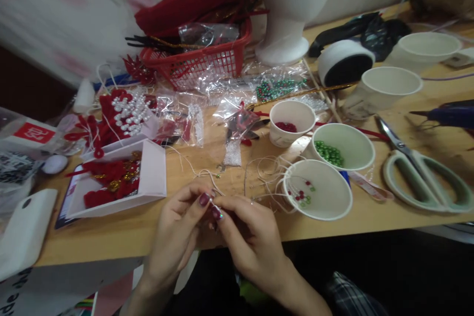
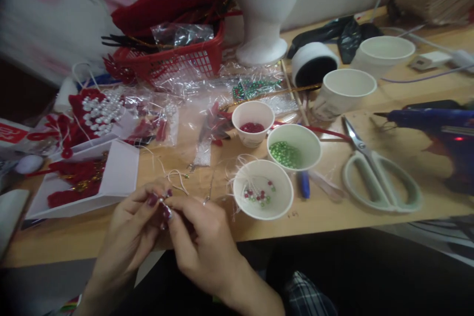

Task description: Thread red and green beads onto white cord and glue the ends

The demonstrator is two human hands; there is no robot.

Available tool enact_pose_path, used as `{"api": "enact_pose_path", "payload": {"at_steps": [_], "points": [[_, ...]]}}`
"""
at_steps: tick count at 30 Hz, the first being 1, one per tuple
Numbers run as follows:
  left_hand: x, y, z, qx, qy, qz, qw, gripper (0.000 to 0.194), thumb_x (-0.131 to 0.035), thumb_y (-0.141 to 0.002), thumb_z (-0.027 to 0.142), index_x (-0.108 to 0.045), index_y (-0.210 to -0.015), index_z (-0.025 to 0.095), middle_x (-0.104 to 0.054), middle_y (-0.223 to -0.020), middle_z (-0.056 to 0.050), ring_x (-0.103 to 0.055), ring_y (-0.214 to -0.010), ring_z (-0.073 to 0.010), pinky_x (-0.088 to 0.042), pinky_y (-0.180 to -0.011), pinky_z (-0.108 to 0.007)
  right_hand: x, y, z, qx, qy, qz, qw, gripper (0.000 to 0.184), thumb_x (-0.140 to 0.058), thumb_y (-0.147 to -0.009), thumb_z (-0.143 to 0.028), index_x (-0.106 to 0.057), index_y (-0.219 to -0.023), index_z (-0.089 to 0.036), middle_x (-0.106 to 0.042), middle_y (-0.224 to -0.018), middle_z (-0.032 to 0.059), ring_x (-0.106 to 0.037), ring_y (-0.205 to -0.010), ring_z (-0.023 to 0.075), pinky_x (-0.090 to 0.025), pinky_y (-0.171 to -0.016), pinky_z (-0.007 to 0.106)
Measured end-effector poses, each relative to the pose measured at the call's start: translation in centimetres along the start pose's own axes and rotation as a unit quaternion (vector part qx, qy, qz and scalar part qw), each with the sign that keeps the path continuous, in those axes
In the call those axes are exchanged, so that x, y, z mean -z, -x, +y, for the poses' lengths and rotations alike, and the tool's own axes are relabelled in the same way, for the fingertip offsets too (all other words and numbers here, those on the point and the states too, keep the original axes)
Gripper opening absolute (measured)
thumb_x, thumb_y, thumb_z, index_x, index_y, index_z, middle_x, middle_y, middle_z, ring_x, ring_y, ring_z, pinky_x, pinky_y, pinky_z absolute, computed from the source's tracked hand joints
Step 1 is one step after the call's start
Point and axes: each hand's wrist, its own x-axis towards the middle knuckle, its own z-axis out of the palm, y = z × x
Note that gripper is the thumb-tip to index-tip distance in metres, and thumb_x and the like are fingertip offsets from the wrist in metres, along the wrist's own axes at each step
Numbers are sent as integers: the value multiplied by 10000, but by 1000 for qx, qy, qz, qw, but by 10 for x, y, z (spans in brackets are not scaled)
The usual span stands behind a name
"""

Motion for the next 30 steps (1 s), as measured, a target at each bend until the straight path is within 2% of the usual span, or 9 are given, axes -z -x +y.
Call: {"api": "enact_pose_path", "payload": {"at_steps": [5,10,13,17,22,24,27,29,30], "points": [[14,0,-1,-100,-162,-52,980,109,-756,-826,328,-726,-781,233,-628,-827,33,-612,-647,-56,-518,-573,-113,1,0,0,-19,-2,-6,1000,173,-567,-912,-115,-727,-978,-111,-745,-807,71,-651,-658,125,-504,-632,229],[23,3,1,-319,-391,-46,862,91,-657,-892,162,-691,-853,237,-612,-889,16,-614,-840,-94,-506,-706,-145,0,0,-1,-1,2,-8,1000,188,-569,-910,-113,-730,-1004,-137,-729,-768,47,-632,-639,121,-485,-614,221],[21,5,6,-398,-465,-38,790,133,-628,-886,91,-668,-875,218,-615,-875,12,-607,-829,-106,-496,-727,-180,-1,-1,0,2,2,-10,1000,194,-565,-909,-121,-729,-1010,-140,-712,-750,36,-617,-623,116,-477,-599,219],[18,5,10,-426,-496,-39,756,145,-609,-893,80,-661,-884,215,-619,-862,13,-603,-815,-111,-485,-742,-198,-1,-1,0,-1,-4,-15,1000,196,-586,-893,-130,-711,-1045,-130,-702,-767,35,-606,-626,116,-480,-602,221],[14,7,8,-413,-477,-23,776,120,-630,-885,125,-669,-825,220,-618,-812,3,-611,-787,-133,-501,-709,-216,-1,-1,-2,15,-6,8,1000,156,-587,-906,-131,-723,-969,-177,-698,-766,28,-624,-663,129,-489,-620,235],[13,9,11,-379,-424,0,822,110,-644,-890,188,-662,-786,219,-633,-810,-2,-625,-743,-139,-523,-669,-229,-2,-2,-3,20,4,25,999,133,-592,-899,-136,-721,-896,-169,-664,-736,29,-608,-640,128,-478,-579,229],[11,8,29,-271,-266,28,925,179,-632,-914,351,-632,-795,217,-687,-854,0,-607,-543,-109,-506,-469,-223,-4,-1,-3,17,27,50,998,143,-582,-879,-128,-713,-835,-166,-603,-754,32,-583,-616,117,-459,-514,205],[9,5,51,-239,-159,37,957,235,-663,-886,422,-629,-803,204,-715,-822,4,-611,-498,-104,-495,-414,-207,-6,0,-1,13,38,62,997,143,-581,-869,-132,-715,-838,-171,-582,-789,30,-551,-567,95,-450,-481,194],[7,3,64,-265,-122,59,955,244,-706,-857,414,-636,-793,189,-726,-811,-1,-656,-579,-116,-551,-506,-208,-7,0,0,12,41,67,997,142,-580,-868,-136,-716,-850,-173,-583,-811,31,-533,-542,84,-450,-473,193]]}}
